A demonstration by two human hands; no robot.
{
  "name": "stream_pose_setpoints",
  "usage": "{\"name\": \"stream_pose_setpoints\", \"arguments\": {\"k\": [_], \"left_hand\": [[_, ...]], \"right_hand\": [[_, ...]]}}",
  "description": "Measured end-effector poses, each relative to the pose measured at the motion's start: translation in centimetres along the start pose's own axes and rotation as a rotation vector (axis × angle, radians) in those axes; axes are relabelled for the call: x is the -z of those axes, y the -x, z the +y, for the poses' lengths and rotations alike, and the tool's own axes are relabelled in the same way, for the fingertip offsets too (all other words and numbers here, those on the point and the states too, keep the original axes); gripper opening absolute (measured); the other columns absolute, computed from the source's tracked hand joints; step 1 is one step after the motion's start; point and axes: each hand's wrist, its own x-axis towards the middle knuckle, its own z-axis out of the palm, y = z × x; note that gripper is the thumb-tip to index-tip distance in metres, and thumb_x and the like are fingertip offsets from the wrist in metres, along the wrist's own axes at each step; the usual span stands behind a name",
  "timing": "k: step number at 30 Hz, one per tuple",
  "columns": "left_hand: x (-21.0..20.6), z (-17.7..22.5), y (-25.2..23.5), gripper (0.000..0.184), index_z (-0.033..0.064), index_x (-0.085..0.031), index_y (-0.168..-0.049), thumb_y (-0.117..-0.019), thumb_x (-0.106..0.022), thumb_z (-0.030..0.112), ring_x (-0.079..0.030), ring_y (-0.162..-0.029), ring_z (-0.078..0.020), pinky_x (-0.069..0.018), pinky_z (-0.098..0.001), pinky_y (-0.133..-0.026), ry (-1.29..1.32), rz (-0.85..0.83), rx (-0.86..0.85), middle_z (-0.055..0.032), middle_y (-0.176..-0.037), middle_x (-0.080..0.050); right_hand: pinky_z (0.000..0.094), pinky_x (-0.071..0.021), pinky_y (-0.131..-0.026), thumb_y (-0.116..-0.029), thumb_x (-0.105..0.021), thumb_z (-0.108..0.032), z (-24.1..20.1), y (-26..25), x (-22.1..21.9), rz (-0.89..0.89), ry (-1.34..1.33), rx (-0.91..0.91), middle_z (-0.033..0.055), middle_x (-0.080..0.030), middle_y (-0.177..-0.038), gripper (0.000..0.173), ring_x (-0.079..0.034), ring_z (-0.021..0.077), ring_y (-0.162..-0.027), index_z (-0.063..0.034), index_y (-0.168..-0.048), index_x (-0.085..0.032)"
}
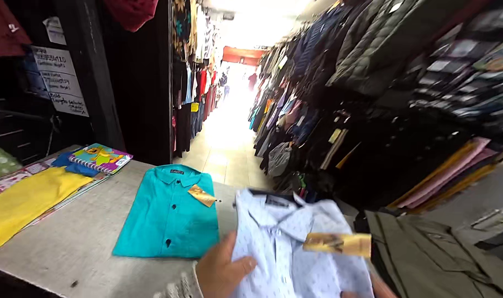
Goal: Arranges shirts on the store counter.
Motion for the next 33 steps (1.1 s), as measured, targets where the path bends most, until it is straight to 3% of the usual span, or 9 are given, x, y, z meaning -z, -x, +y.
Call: {"name": "stream_pose_setpoints", "arguments": {"k": [2, 6, 9, 12, 15, 20, 24, 29, 33], "left_hand": [[2.9, 1.3, 0.6, 0.062, -0.0080, -0.035, -0.151, -0.0982, -0.059, 0.016, -0.064, -0.118, -0.0163, -0.0514, -0.0336, -0.103, -0.112, 0.133, -0.079, -0.0216, -0.132, -0.061], [10.4, 2.8, 1.1, 0.052, 0.0087, -0.048, -0.146, -0.0967, -0.064, 0.011, -0.071, -0.095, -0.0060, -0.0612, -0.0296, -0.085, -0.283, 0.413, -0.212, -0.0027, -0.114, -0.071], [16.4, 1.4, 0.1, 0.049, 0.0074, -0.048, -0.145, -0.0981, -0.063, 0.005, -0.071, -0.093, -0.0133, -0.0611, -0.0368, -0.083, -0.343, 0.571, -0.097, -0.0099, -0.113, -0.070], [20.6, -6.2, -1.0, 0.048, -0.0015, -0.048, -0.144, -0.1016, -0.063, 0.014, -0.065, -0.115, -0.0392, -0.0483, -0.0591, -0.102, -0.564, 0.613, 0.226, -0.0280, -0.125, -0.064], [20.8, -10.0, -1.1, 0.045, -0.0048, -0.055, -0.140, -0.1052, -0.058, 0.024, -0.058, -0.126, -0.0452, -0.0389, -0.0625, -0.110, -0.712, 0.615, 0.375, -0.0307, -0.131, -0.062], [19.1, -10.3, -2.5, 0.042, -0.0035, -0.059, -0.136, -0.1047, -0.059, 0.024, -0.063, -0.120, -0.0434, -0.0426, -0.0624, -0.106, -0.751, 0.550, 0.372, -0.0286, -0.124, -0.066], [13.4, -9.1, -5.8, 0.041, -0.0041, -0.056, -0.137, -0.1038, -0.060, 0.020, -0.065, -0.116, -0.0377, -0.0467, -0.0554, -0.104, -0.678, 0.426, 0.338, -0.0266, -0.122, -0.067], [5.0, -8.1, -11.2, 0.048, -0.0005, -0.046, -0.148, -0.1049, -0.058, 0.018, -0.064, -0.121, -0.0322, -0.0468, -0.0496, -0.107, -0.578, 0.218, 0.280, -0.0233, -0.131, -0.064], [-1.5, -8.9, -15.1, 0.054, 0.0051, -0.037, -0.156, -0.1063, -0.055, 0.017, -0.065, -0.120, -0.0357, -0.0471, -0.0536, -0.106, -0.504, 0.124, 0.165, -0.0250, -0.135, -0.062]], "right_hand": [[0.0185, -0.0584, -0.086, -0.0881, -0.050, 0.010, -2.0, -1.9, -1.0, -0.065, -0.027, 0.078, -0.0023, -0.069, -0.110, 0.052, -0.068, -0.0042, -0.094, 0.0110, -0.139, -0.037], [0.0304, -0.0627, -0.082, -0.0991, -0.053, -0.005, -3.0, -9.0, -7.1, -0.254, -0.173, 0.163, 0.0011, -0.071, -0.115, 0.046, -0.071, 0.0100, -0.096, -0.0151, -0.144, -0.048], [0.0371, -0.0600, -0.089, -0.1019, -0.052, -0.006, -2.0, -13.7, -14.3, -0.299, -0.115, 0.179, 0.0096, -0.067, -0.121, 0.044, -0.069, 0.0141, -0.102, -0.0063, -0.146, -0.046], [0.0531, -0.0497, -0.102, -0.1041, -0.052, -0.007, 2.2, -15.0, -20.3, -0.396, 0.214, 0.041, 0.0262, -0.064, -0.125, 0.040, -0.065, 0.0351, -0.116, 0.0045, -0.142, -0.048], [0.0585, -0.0481, -0.101, -0.1082, -0.046, -0.013, 3.7, -14.6, -22.3, -0.505, 0.460, -0.099, 0.0303, -0.064, -0.122, 0.035, -0.064, 0.0437, -0.116, 0.0051, -0.138, -0.051], [0.0573, -0.0495, -0.098, -0.1087, -0.045, -0.014, 4.5, -14.5, -19.6, -0.510, 0.456, -0.139, 0.0300, -0.065, -0.119, 0.035, -0.066, 0.0426, -0.112, 0.0054, -0.138, -0.050], [0.0570, -0.0492, -0.098, -0.1082, -0.046, -0.012, 6.1, -14.1, -13.2, -0.424, 0.454, -0.151, 0.0299, -0.065, -0.118, 0.033, -0.066, 0.0423, -0.111, 0.0068, -0.135, -0.053], [0.0540, -0.0485, -0.103, -0.1065, -0.048, -0.009, 9.3, -11.9, -3.3, -0.135, 0.363, -0.120, 0.0270, -0.066, -0.122, 0.036, -0.066, 0.0374, -0.115, 0.0062, -0.138, -0.054], [0.0540, -0.0522, -0.093, -0.1076, -0.046, -0.010, 10.3, -9.2, 3.6, 0.085, 0.297, -0.230, 0.0252, -0.067, -0.111, 0.030, -0.068, 0.0354, -0.102, 0.0042, -0.133, -0.053]]}}
